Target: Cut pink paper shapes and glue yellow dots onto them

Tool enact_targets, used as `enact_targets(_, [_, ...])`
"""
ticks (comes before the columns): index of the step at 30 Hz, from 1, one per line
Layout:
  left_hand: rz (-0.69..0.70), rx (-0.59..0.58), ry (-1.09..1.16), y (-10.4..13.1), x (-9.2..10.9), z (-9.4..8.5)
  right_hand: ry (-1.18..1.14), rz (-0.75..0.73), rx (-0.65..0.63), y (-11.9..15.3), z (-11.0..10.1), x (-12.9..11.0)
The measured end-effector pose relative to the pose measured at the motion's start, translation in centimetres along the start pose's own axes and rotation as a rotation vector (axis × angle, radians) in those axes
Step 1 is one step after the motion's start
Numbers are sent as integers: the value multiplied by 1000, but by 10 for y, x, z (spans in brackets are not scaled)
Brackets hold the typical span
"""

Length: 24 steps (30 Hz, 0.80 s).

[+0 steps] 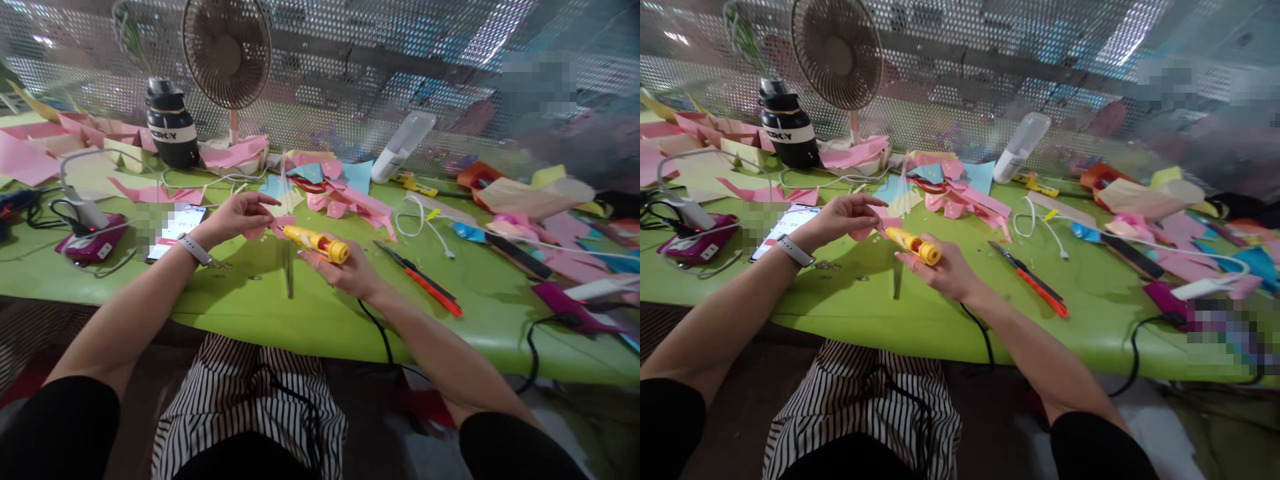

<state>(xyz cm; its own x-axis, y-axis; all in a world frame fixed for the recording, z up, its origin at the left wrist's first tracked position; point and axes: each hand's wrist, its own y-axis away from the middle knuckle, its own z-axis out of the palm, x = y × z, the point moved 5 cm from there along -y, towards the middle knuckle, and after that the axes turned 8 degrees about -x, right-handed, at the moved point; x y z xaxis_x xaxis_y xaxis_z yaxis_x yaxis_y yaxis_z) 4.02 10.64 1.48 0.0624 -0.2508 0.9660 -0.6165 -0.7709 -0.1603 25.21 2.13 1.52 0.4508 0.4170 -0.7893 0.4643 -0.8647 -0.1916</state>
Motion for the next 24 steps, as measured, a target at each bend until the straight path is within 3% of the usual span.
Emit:
enact_targets(6, [-22,8,-4,1,1,1,121,-8,40,1,-1,-2])
enact_targets(24, [-6,-12,1,2,3,3,149,51,32,0,-1,-2])
